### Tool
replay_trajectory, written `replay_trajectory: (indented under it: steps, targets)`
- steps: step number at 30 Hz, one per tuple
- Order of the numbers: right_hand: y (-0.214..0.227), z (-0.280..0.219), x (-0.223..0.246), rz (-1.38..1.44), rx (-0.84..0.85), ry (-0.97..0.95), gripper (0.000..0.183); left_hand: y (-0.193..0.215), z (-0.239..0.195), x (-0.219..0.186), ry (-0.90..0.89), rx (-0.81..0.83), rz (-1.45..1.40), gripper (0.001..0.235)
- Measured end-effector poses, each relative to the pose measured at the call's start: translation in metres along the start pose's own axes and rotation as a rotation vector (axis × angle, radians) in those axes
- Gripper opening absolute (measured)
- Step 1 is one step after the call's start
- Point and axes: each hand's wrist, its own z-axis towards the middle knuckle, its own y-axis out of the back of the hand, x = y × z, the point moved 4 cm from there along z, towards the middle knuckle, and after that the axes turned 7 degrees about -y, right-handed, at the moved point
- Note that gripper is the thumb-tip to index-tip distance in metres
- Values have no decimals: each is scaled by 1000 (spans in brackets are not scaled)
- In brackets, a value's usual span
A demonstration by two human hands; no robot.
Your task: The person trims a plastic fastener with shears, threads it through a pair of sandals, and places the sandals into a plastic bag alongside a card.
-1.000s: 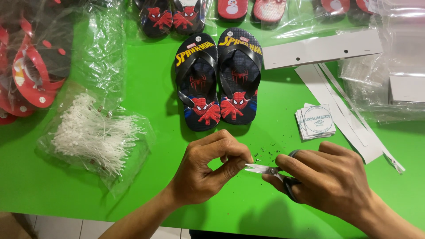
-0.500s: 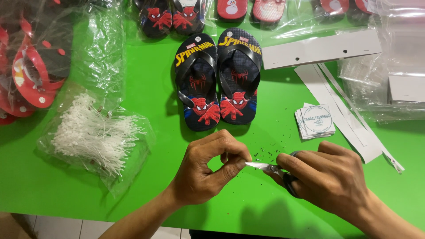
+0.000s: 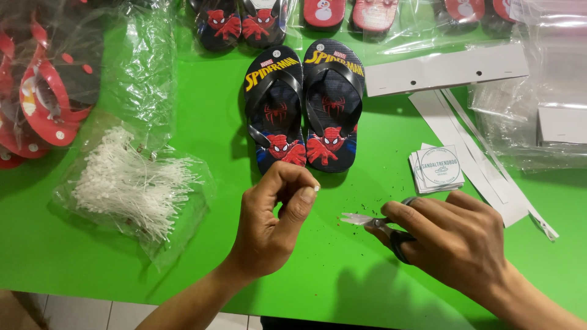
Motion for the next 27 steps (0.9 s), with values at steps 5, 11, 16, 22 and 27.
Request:
replay_trajectory:
  steps: [5,11,16,22,27]
  targets:
    - [2,-2,2,-118,-9,54,8,0,-2,-3,42,33,64,10]
    - [4,1,6,-225,-34,70,9,-5,-3,-1,128,121,79,14]
    - [4,1,8,-307,-51,46,10,-7,0,-13,-41,157,191,32]
    - [5,0,10,-347,-79,59,15,-14,1,-15,-239,168,357,14]
    - [6,0,5,-410,-88,44,6,-6,3,-16,-176,105,319,15]
